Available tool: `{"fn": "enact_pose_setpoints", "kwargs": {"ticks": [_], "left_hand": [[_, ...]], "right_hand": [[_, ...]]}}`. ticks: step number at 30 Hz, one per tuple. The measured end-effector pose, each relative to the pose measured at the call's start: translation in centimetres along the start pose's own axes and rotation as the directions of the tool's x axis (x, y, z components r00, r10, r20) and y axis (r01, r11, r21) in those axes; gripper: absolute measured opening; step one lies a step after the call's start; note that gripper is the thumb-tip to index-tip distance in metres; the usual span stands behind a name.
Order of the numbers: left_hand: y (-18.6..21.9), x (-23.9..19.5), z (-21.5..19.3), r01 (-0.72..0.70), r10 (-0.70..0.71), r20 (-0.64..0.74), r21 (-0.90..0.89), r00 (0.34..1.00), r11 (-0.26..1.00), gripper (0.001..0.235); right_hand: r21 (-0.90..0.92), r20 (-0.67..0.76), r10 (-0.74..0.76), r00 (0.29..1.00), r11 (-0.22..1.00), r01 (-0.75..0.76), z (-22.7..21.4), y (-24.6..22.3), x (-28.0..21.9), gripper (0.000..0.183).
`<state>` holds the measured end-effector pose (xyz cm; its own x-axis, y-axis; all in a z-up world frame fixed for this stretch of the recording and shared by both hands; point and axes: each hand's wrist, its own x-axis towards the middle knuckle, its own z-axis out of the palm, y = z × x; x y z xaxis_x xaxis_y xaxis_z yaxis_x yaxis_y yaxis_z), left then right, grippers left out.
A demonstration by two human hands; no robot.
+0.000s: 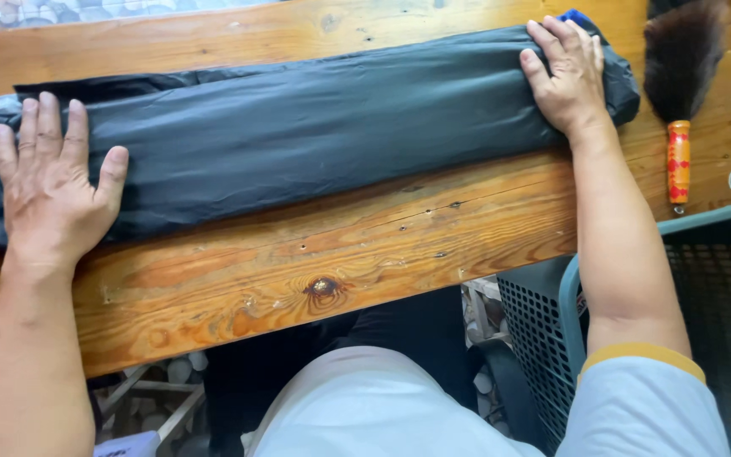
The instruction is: The person unfolds a black garment on a wooden table, brushes it with a feather duster, and then folds it into a compact rectangular shape. The person handles the garment and the duster throughout the process.
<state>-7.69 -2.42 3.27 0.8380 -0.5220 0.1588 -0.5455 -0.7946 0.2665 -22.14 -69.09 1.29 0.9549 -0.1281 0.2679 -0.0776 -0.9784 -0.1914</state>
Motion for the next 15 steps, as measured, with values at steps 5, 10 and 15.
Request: {"fn": "enact_pose_setpoints", "kwargs": {"ticks": [5,10,15], "left_hand": [[-1.0,0.1,-1.2,0.139,-0.128,0.078,-0.151,0.989,0.979,0.074],[-2.7,-0.2,-1.7,0.196,-0.162,0.109,-0.573,0.981,0.796,0.064],[-4.0,0.4,-0.5,0.197,-0.168,0.104,-0.592,0.980,0.781,0.072]], "right_hand": [[0.027,-0.007,-0.051,0.999,0.998,0.051,0.9,1.3,0.2,0.045],[0.077,0.009,-0.053,0.999,0.996,0.052,1.1,2.6,0.1,0.044],[0.109,0.128,0.061,0.990,0.991,-0.076,0.3,2.5,1.0,0.047]]}}
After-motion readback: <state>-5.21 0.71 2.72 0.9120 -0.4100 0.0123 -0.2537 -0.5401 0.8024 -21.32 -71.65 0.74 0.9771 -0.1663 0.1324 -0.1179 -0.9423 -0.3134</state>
